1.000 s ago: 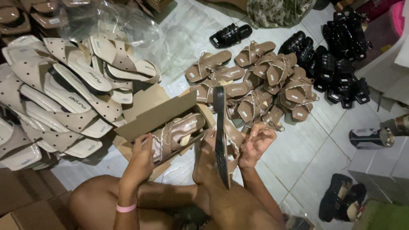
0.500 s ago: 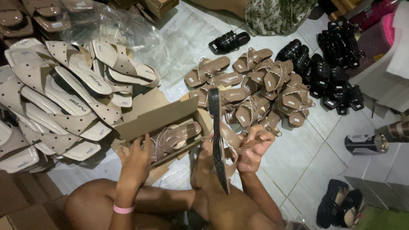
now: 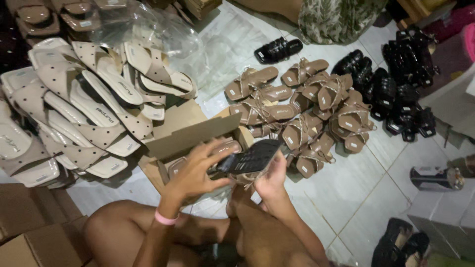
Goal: The person sits on the floor and repeatedly packs pairs of brown sandals into small cardboard boxes. They pick up a pair of sandals, place them inside a box, close the lid, and then move the box aside. This process is repeated multiple times with different pairs of sandals.
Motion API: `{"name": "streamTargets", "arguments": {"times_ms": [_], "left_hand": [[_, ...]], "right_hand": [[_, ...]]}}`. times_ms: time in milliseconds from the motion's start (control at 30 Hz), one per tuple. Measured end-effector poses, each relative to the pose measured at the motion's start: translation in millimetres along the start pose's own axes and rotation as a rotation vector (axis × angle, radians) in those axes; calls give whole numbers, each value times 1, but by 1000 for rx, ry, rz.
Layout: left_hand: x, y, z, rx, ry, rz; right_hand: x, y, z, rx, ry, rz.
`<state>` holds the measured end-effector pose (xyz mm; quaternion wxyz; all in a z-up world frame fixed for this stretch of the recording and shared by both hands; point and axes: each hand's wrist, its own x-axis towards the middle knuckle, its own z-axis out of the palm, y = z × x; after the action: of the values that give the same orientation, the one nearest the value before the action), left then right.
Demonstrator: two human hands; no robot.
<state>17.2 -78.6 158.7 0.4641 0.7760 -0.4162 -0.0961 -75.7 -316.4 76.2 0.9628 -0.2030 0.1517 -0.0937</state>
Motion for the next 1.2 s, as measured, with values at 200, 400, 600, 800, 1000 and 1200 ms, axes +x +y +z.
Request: {"name": "streamTargets", "arguments": {"times_ms": [200,400,600,800,1000,1200], "left_hand": [[-1,-14,43,-304,19,-103],[-11,-5,39,-115,100,-200],[-19,12,24,-35,44,-273],[-49,0,0,-301,-171,-153],[-65,-23,16,44,15,-189],[-72,-30,78,189,48,-155]], "right_hand": [[0,-6,-17,-1,150,-25],[7,1,-18,21,175,243],[3,3,-31,-10,-64,284],[35,-8,-79,-252,11,403],[72,-7,-133,-239,135,381],[49,15,-110,-20,35,330]]}}
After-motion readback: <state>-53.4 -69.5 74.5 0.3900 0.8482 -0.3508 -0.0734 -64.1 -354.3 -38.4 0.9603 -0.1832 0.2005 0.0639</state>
